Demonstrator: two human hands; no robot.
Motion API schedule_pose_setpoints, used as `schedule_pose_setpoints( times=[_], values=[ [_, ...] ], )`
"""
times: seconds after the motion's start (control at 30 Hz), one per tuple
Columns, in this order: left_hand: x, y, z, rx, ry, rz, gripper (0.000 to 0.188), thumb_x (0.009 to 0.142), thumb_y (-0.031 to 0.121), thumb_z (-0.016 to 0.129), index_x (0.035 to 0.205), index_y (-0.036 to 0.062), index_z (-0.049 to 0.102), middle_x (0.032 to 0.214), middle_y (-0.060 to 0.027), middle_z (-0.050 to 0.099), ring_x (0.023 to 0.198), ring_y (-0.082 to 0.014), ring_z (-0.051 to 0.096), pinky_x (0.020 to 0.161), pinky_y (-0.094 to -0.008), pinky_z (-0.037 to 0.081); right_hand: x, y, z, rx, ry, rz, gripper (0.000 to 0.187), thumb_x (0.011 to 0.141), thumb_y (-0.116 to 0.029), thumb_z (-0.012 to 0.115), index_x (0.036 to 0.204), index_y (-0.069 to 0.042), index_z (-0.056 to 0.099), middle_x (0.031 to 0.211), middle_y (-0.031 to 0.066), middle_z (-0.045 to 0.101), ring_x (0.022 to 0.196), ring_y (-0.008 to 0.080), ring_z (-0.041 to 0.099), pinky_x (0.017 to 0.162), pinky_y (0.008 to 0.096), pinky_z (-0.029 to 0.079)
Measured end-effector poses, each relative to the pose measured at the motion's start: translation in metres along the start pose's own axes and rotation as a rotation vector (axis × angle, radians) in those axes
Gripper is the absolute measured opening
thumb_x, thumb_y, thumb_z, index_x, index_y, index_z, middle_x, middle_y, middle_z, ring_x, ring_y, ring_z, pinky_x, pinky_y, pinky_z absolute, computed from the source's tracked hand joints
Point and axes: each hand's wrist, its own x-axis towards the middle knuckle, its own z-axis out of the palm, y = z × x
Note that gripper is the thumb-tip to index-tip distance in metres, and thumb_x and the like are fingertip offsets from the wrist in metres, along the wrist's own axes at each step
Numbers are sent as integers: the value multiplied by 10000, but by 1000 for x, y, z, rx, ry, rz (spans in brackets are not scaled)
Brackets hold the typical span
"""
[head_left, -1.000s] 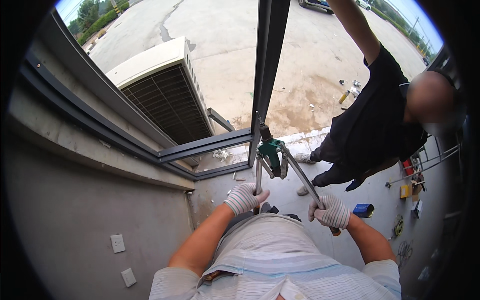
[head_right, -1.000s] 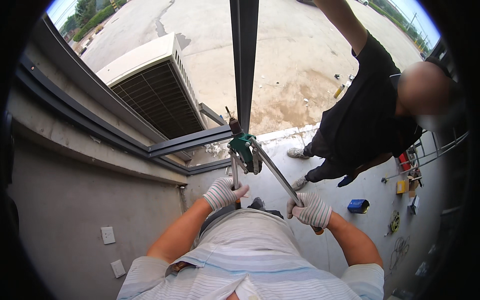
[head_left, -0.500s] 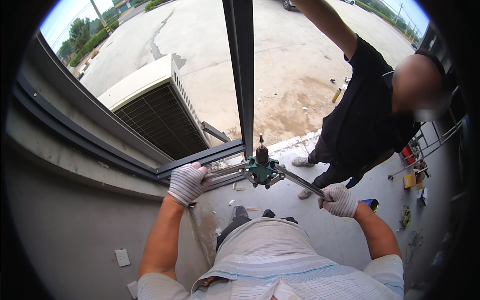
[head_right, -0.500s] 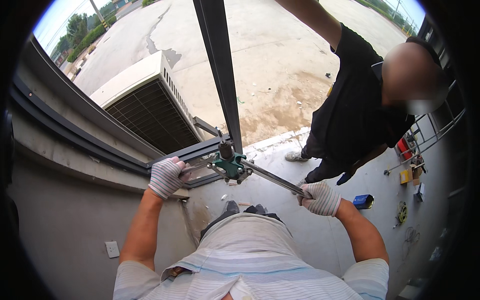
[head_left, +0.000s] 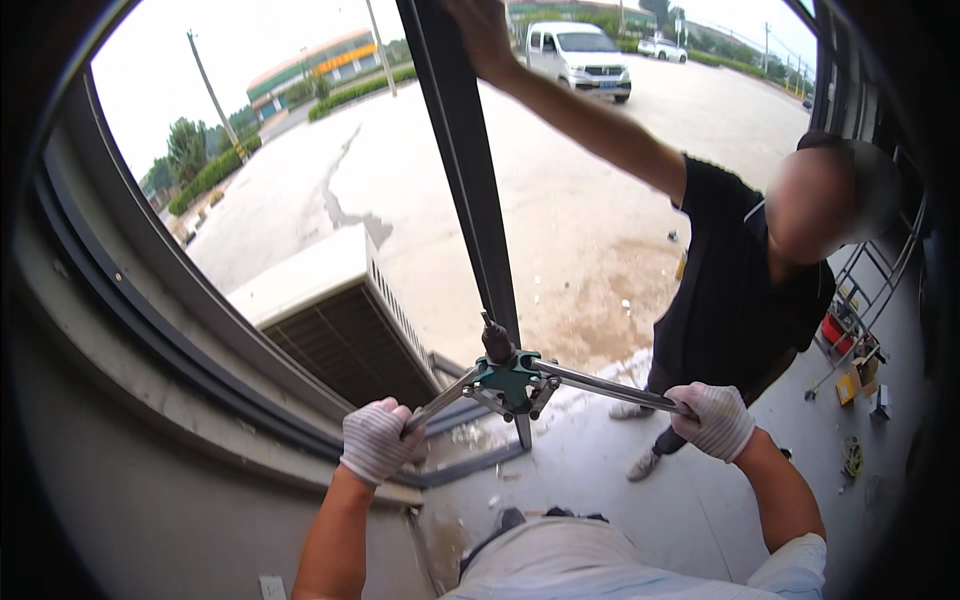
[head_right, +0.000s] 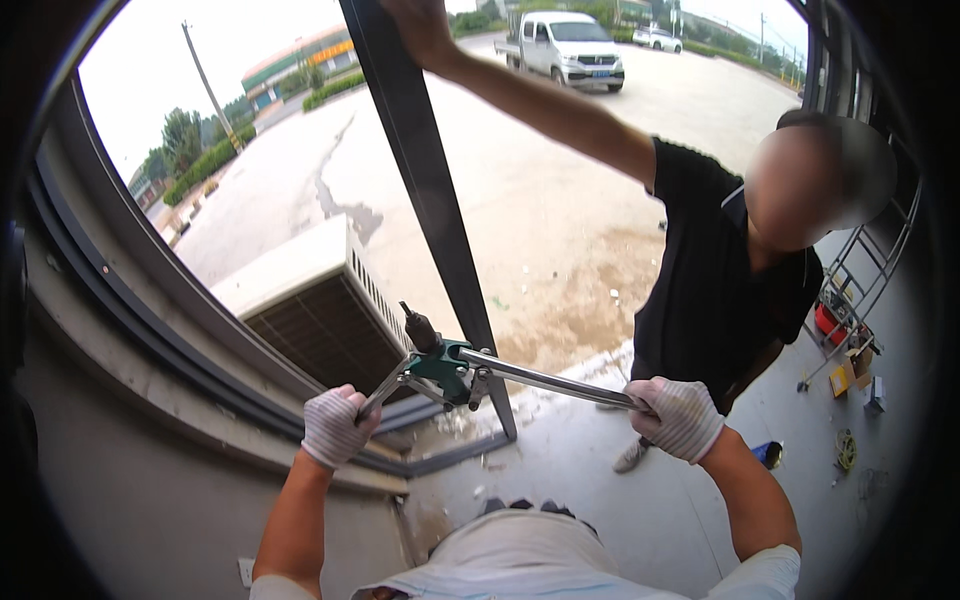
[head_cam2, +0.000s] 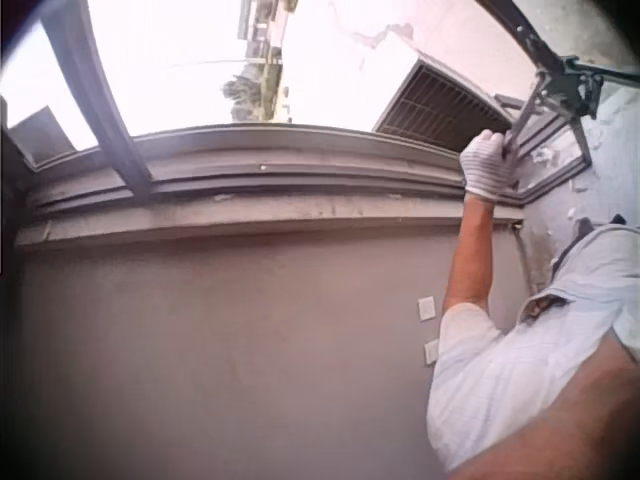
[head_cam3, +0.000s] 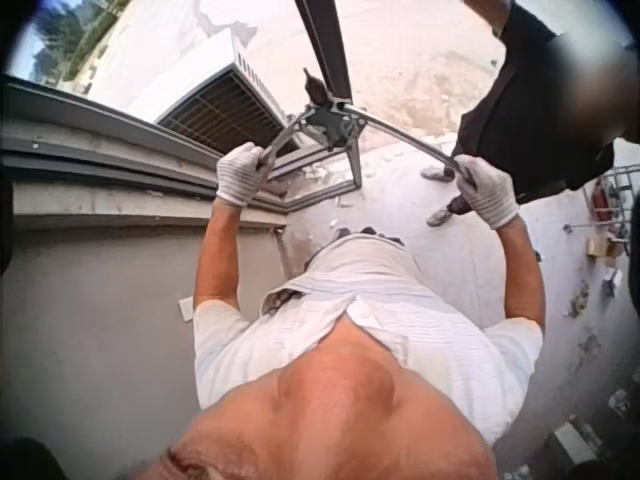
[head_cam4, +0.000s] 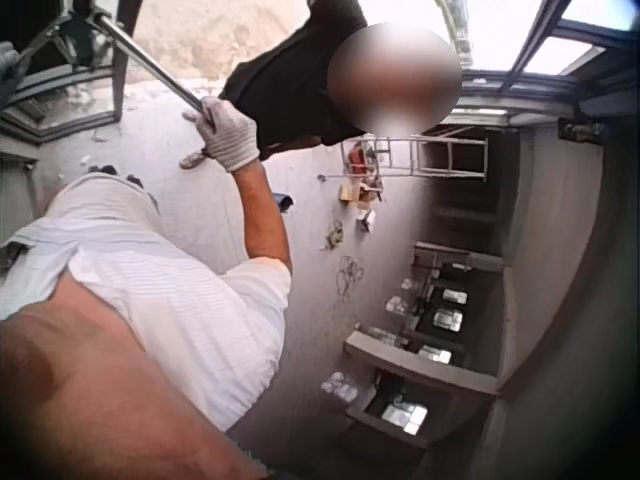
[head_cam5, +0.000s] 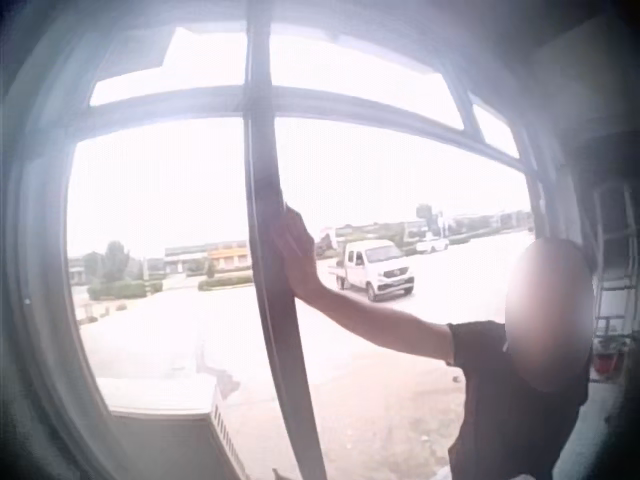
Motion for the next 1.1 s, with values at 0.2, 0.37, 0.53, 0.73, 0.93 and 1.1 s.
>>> schedule_pose_setpoints(
  times=[0.2, 0.37, 0.53, 0.73, 0.93, 1.1],
  values=[
    [84, 9, -81, -213, 184, -12, 346, 912, 245, 735, 623, 116, 595, 570, -83, 519, 509, -277, 550, 474, -391, 433, 47, -8, -81, -216, 570, -229, 224, 892, -173, 741, 1083, -108, 643, 688, 62, 589, 589, 253, 629, 531, 364, 514],
    [148, 7, -126, -363, 198, -163, 440, 955, 328, 733, 662, 19, 624, 572, -121, 507, 503, -240, 471, 517, -379, 415, 102, -12, -129, -338, 718, -185, 132, 951, -144, 685, 1003, -73, 588, 668, 122, 582, 578, 303, 633, 517, 405, 499],
    [189, 4, -163, -344, 192, -237, 467, 962, 375, 723, 705, -7, 642, 565, -121, 492, 520, -204, 415, 535, -377, 399, 139, -21, -164, -156, 745, -163, 161, 1000, -187, 627, 942, -37, 636, 723, 156, 656, 619, 308, 675, 569, 385, 539],
    [207, -8, -172, -432, 218, -256, 454, 978, 332, 725, 661, 35, 596, 605, 82, 377, 606, -46, 331, 518, -290, 300, 163, -19, -185, -297, 783, -133, 185, 995, -232, 624, 955, -55, 662, 751, 155, 681, 651, 305, 694, 606, 374, 555],
    [208, -10, -178, -457, 160, -320, 441, 977, 343, 723, 677, 38, 618, 605, 82, 404, 609, -41, 345, 529, -285, 311, 170, -17, -185, -275, 792, -166, 188, 982, -240, 639, 958, -56, 668, 755, 153, 684, 670, 310, 696, 623, 382, 551],
    [209, -3, -187, -411, 137, -336, 441, 973, 350, 724, 686, 30, 630, 601, 74, 409, 606, -46, 350, 533, -290, 319, 165, -25, -191, -278, 706, -79, 189, 992, -239, 632, 970, -54, 664, 754, 159, 683, 676, 309, 700, 637, 387, 550]
  ],
)
